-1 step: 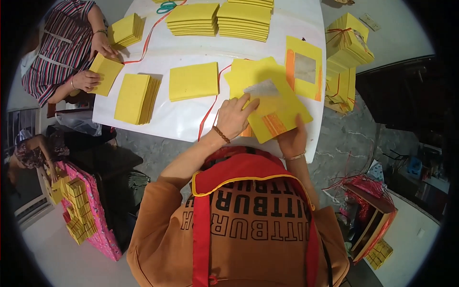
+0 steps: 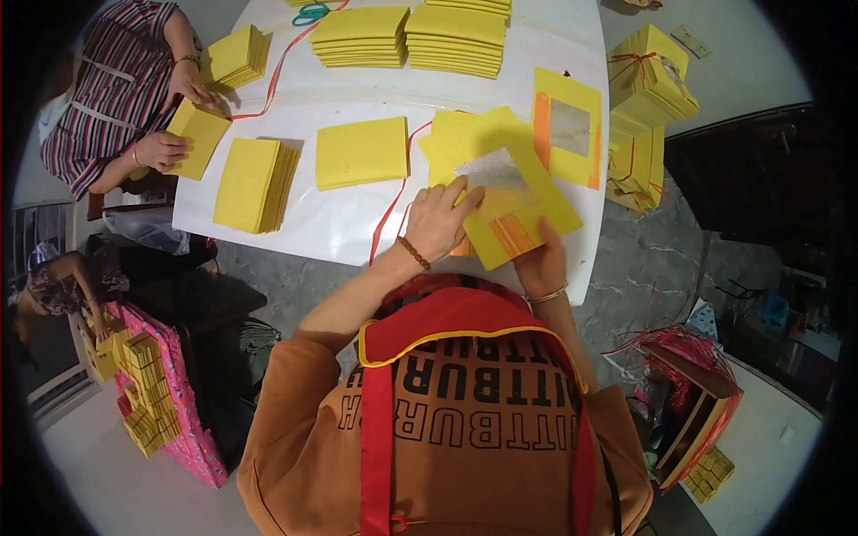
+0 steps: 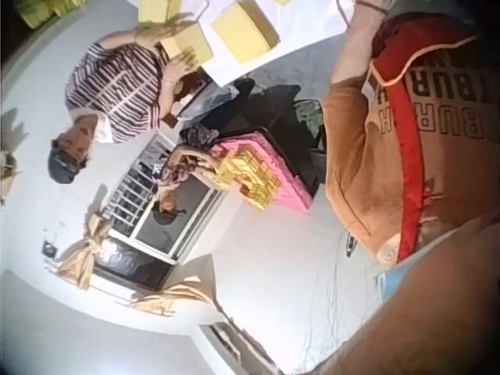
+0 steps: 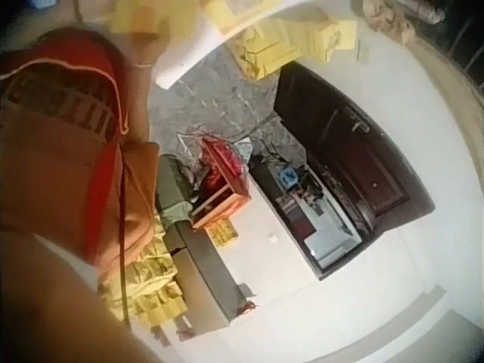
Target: Sorting and stacking sheets of joss paper on a table.
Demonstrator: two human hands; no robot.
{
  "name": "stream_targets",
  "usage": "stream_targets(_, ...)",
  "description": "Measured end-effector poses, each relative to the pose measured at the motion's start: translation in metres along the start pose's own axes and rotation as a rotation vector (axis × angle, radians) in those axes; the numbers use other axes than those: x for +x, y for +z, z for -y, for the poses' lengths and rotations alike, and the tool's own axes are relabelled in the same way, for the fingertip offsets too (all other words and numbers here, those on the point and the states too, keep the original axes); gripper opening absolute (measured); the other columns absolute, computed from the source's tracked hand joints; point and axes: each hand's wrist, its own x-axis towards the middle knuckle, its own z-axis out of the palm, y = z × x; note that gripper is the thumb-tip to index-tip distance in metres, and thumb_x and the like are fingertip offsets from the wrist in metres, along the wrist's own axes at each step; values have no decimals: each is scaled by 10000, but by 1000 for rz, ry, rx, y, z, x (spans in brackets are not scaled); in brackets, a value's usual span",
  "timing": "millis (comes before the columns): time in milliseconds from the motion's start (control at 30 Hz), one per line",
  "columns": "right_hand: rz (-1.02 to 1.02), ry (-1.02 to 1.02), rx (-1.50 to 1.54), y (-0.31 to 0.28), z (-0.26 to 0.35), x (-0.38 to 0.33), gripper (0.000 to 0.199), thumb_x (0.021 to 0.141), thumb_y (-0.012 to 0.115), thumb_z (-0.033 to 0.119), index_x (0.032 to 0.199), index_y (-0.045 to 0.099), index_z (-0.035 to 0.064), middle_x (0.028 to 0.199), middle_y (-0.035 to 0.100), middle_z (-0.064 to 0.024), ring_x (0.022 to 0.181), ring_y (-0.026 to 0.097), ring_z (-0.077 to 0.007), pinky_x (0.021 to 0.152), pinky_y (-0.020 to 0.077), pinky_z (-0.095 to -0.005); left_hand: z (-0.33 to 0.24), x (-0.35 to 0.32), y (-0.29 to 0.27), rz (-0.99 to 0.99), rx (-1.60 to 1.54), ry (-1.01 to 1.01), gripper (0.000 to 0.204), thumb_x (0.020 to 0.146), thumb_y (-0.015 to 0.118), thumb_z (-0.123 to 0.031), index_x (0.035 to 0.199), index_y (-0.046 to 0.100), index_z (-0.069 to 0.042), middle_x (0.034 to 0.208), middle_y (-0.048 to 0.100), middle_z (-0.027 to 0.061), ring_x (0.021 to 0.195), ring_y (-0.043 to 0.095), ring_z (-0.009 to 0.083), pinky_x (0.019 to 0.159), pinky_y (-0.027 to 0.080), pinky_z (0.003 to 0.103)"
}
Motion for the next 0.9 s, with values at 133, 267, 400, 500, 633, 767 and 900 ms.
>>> stream_targets(133, -54, -190, -289, 0, 2, -3, 354, 858, 523, 21, 1209, 481, 28, 1145, 551, -73, 1057, 530, -190, 895, 437, -316, 0, 0, -18, 126, -3, -19, 509, 688, 554, -47, 1189, 501, -118, 1185, 497, 127, 824, 545, 280, 669, 423, 404)
stream_targets(267, 149, -449, -686, 10, 31, -12, 292, 871, 514, 18, 1162, 530, 6, 1092, 583, -85, 1017, 548, -163, 871, 434, -281, 26, 14, -31, -182, -149, -151, 691, 682, 558, -15, 1335, 333, -59, 1307, 361, 256, 992, 494, 387, 832, 416, 447)
stream_targets(400, 388, -608, -1198, 44, 45, -15, 276, 861, 542, 35, 1132, 553, -20, 1056, 608, -103, 956, 584, -159, 840, 446, -270, 50, 37, -39, -608, -781, -391, 634, 730, 622, -7, 1303, 352, -5, 1296, 410, 191, 1129, 467, 265, 924, 395, 354)
stream_targets(500, 429, -507, -1338, 29, 37, -4, 319, 817, 586, 14, 1135, 564, 9, 1057, 608, -116, 935, 596, -183, 844, 445, -272, 63, 32, -32, -204, -1316, -577, 373, 784, 556, 53, 1147, 475, 15, 1055, 580, 67, 976, 536, 121, 869, 417, 246)
stream_targets(633, 365, -477, -1319, 13, 40, -3, 314, 821, 590, 36, 1131, 564, -2, 1035, 622, -83, 922, 591, -163, 829, 447, -269, 62, 27, -30, -281, -1373, -484, 329, 809, 544, 47, 1129, 479, 10, 1048, 577, 65, 961, 540, 130, 853, 427, 255)
stream_targets(767, 330, -215, -1154, -4, 39, 9, 306, 851, 577, 101, 1133, 562, -18, 999, 631, -43, 895, 577, -126, 784, 451, -257, 53, 34, -41, -266, -1302, -511, 299, 837, 527, 28, 1132, 480, 17, 1045, 578, 73, 965, 535, 128, 852, 423, 250)
stream_targets(900, 219, 25, -886, 5, 40, 11, 291, 868, 566, 133, 1122, 565, -9, 1011, 626, -57, 897, 581, -120, 763, 460, -249, 57, 39, -48, -255, -1165, -465, 296, 859, 515, -6, 1150, 477, 29, 1060, 578, 82, 969, 532, 127, 848, 420, 246)
